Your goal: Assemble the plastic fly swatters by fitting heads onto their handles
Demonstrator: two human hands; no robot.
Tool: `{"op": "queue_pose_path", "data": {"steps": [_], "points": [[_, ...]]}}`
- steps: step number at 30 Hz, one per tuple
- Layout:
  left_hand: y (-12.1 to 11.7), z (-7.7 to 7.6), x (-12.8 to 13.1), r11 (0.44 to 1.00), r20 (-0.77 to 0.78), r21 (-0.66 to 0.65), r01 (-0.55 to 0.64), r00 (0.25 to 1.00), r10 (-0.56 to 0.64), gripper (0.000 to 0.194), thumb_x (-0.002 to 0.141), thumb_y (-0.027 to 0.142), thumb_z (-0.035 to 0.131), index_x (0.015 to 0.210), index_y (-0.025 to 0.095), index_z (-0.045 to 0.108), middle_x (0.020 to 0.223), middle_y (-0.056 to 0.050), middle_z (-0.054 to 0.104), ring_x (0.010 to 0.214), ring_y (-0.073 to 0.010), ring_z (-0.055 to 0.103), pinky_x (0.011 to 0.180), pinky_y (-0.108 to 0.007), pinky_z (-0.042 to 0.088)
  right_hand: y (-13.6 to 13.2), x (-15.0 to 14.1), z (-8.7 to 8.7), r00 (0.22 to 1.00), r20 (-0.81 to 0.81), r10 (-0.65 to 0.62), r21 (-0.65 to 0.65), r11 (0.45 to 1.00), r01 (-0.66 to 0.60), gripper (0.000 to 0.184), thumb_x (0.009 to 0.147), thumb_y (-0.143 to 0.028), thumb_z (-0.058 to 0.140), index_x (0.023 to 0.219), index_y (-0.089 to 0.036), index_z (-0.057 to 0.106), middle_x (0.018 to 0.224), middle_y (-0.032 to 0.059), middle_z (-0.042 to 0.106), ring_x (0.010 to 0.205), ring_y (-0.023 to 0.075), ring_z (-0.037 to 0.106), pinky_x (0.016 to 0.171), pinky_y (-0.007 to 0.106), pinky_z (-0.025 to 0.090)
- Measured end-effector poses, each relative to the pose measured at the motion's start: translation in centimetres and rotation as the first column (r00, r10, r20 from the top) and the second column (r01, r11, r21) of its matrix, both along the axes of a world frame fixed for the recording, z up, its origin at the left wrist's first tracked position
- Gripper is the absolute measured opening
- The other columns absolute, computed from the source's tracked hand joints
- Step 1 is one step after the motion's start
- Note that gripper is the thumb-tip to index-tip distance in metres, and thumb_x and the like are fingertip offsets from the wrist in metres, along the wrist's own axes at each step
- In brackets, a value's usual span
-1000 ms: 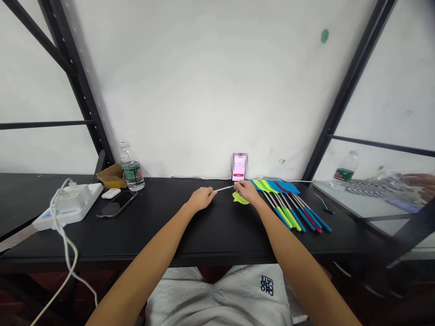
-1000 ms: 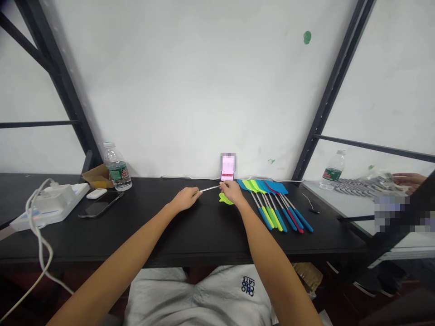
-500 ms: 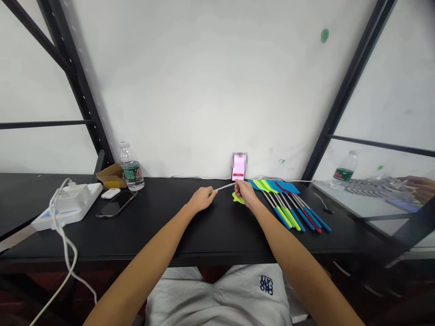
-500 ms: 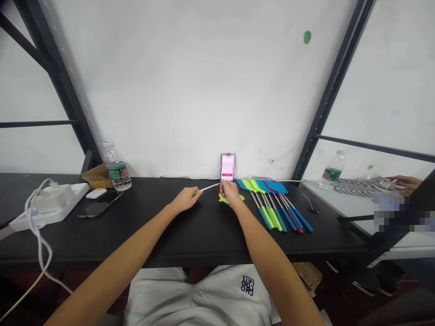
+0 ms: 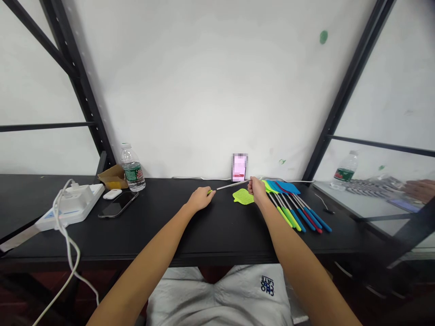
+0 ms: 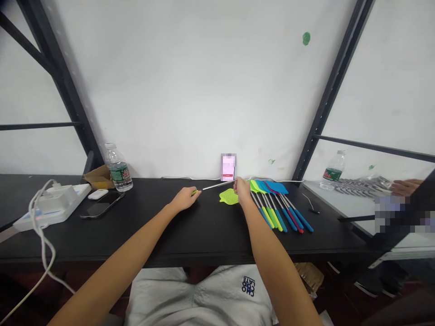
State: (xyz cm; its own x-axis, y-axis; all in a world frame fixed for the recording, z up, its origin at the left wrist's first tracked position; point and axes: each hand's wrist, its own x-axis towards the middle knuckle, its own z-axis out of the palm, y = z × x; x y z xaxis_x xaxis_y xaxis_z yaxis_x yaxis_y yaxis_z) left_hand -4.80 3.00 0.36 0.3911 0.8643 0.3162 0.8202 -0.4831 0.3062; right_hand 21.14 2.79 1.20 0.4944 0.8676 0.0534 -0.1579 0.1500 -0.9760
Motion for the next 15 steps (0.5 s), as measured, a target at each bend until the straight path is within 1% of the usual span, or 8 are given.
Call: {"op": "queue_pose_path", "data": {"steps": [3, 6, 9, 12, 15], "points": [[0.4, -0.3, -0.3, 1.000, -0.008, 0.006, -0.022, 1.000, 0.022, 0.036, 0.096, 0.046, 0.040, 0.082, 0.020, 0.060, 0.083, -0.008, 0.068, 0.080, -0.0209, 0.064, 0.068, -0.028, 0.041, 0.1, 0.6, 0.1, 0.997, -0.035, -0.064, -0.009, 0.998, 0.064, 0.027, 0.084, -0.026, 0.050, 0.061, -0.022, 0.036, 0.047, -0.0046, 0.038, 0.037, 0.0065, 0.032, 0.034, 0.020, 0.020], [1.1, -0.7, -0.5, 0.999, -0.019, 0.024, -0.041, 0.999, 0.041, 0.025, 0.094, 0.038, 0.046, 0.086, 0.019, 0.060, 0.089, -0.009, 0.068, 0.086, -0.0217, 0.064, 0.073, -0.029, 0.043, 0.0, 0.8, 0.0, 0.998, -0.024, -0.051, -0.036, 0.998, 0.050, 0.026, 0.083, -0.025, 0.051, 0.061, -0.022, 0.037, 0.046, -0.0037, 0.040, 0.037, 0.0066, 0.032, 0.033, 0.020, 0.020], [1.8, -1.0, -0.7, 0.998, -0.014, 0.049, -0.037, 0.999, 0.037, 0.014, 0.092, 0.023, 0.047, 0.091, 0.018, 0.060, 0.097, -0.010, 0.068, 0.094, -0.0207, 0.063, 0.080, -0.029, 0.044, 0.0, 0.8, -0.4, 0.999, 0.037, -0.002, -0.071, 0.997, 0.004, 0.025, 0.082, -0.025, 0.053, 0.061, -0.021, 0.039, 0.046, -0.0026, 0.043, 0.036, 0.0069, 0.033, 0.034, 0.020, 0.020], [2.2, -1.2, -0.8, 0.998, -0.001, 0.055, -0.026, 1.000, 0.026, 0.019, 0.089, 0.011, 0.044, 0.097, 0.017, 0.061, 0.101, -0.010, 0.067, 0.097, -0.0199, 0.061, 0.085, -0.029, 0.045, 0.1, 0.8, -0.9, 0.991, 0.105, 0.077, -0.125, 0.990, -0.064, 0.024, 0.080, -0.025, 0.052, 0.060, -0.020, 0.042, 0.047, -0.0016, 0.046, 0.036, 0.0069, 0.034, 0.034, 0.019, 0.021], [2.2, -1.1, -0.8, 0.998, 0.030, 0.055, -0.023, 0.999, 0.022, 0.023, 0.087, 0.009, 0.044, 0.099, 0.017, 0.061, 0.101, -0.010, 0.066, 0.097, -0.0200, 0.061, 0.086, -0.030, 0.045, 0.1, 0.8, -1.2, 0.959, 0.227, 0.172, -0.211, 0.970, -0.124, 0.020, 0.077, -0.024, 0.052, 0.059, -0.019, 0.046, 0.050, 0.0001, 0.050, 0.037, 0.0076, 0.038, 0.034, 0.020, 0.024]]}}
